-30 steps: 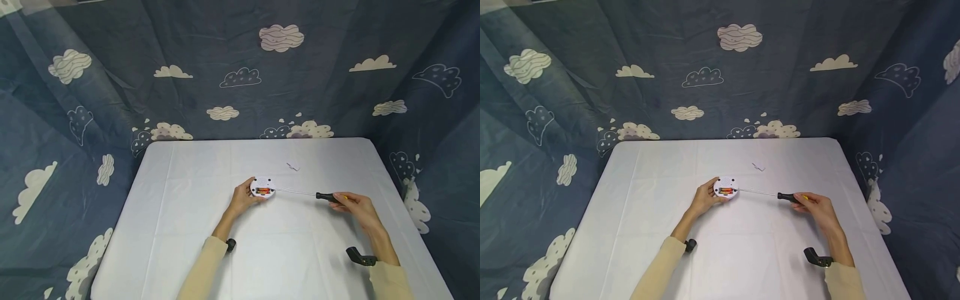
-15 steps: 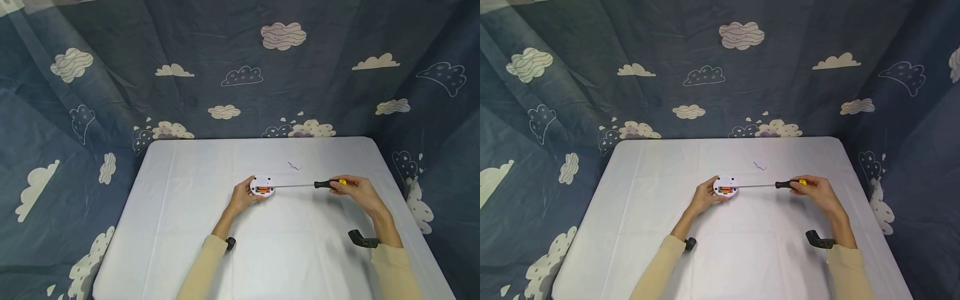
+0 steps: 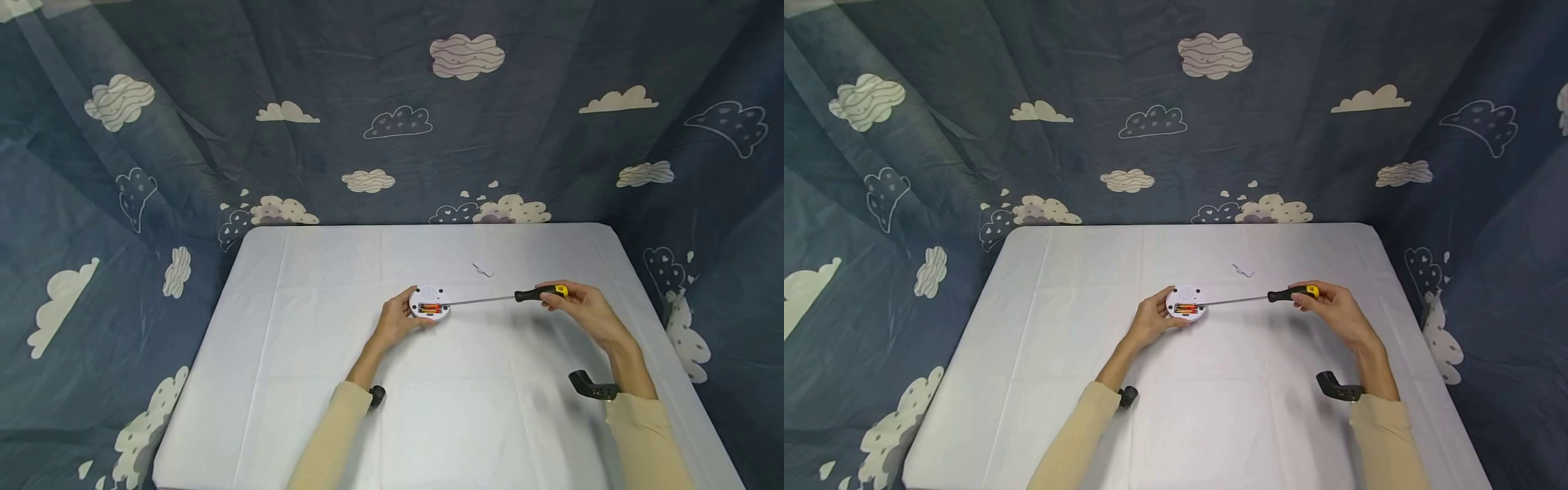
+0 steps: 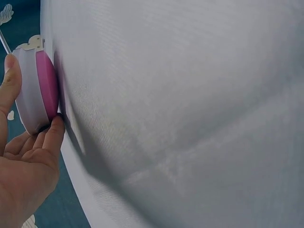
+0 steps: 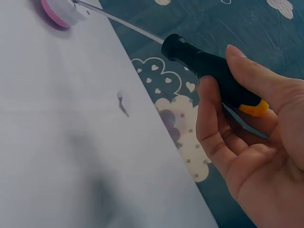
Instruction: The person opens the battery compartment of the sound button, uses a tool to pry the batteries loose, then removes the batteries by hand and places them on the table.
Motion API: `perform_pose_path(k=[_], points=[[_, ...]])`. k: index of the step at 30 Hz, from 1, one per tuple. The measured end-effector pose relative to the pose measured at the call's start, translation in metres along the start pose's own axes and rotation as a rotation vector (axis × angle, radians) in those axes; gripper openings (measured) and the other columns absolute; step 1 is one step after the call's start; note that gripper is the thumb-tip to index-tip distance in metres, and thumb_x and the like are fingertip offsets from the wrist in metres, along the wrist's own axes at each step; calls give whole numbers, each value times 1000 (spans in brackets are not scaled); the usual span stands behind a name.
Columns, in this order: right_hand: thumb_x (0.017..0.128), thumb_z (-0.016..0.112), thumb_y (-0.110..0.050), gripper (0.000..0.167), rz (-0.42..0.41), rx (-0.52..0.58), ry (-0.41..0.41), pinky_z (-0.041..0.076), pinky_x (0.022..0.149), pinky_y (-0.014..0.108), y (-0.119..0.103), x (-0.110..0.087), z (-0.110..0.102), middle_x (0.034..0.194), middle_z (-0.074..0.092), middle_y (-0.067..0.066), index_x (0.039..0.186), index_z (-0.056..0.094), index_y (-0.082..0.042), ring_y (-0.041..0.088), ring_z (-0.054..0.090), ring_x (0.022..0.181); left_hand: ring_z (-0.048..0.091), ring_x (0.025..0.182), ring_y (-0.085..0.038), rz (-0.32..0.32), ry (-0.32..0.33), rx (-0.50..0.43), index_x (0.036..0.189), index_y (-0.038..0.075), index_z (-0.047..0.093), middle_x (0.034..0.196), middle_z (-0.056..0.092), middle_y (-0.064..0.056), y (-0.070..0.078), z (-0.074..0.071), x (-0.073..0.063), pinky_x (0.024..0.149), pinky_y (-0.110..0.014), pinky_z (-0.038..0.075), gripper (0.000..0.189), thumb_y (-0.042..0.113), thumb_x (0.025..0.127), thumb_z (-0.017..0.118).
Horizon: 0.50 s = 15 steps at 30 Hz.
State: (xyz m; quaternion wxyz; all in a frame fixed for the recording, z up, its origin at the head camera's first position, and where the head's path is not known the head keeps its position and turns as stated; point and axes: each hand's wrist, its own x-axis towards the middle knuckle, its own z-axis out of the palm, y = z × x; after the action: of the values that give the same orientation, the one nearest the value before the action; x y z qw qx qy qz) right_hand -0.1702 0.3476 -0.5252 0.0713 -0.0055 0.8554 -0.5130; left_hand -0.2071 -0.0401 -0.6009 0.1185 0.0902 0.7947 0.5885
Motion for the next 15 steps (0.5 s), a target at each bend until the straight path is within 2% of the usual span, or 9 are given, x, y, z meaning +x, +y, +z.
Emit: perform_pose_path(k=[6,12,15], points=[[102,69,-27,44,-50,-90,-23,51,77,13,-14,2,-2,101,71,-2,136,62,0,6,65,86,55,141,-32,-12,0,-2,157,-3,38,154,52,-22,0,0,0,116,-31,49,95,9,78,89],[99,72,-22,31,-225,-269,-64,52,75,11,-59,9,-1,113,66,10,126,69,-7,11,60,90,53,143,-33,-20,-2,-22,157,-3,37,156,50,-23,2,-1,1,118,-33,48,96,5,77,89],[98,74,-22,31,-258,-322,-71,52,75,10,-76,9,-1,112,66,11,124,70,-6,13,60,91,56,140,-33,-26,-3,-27,157,-4,36,154,52,-23,0,1,1,115,-30,51,97,4,76,90]])
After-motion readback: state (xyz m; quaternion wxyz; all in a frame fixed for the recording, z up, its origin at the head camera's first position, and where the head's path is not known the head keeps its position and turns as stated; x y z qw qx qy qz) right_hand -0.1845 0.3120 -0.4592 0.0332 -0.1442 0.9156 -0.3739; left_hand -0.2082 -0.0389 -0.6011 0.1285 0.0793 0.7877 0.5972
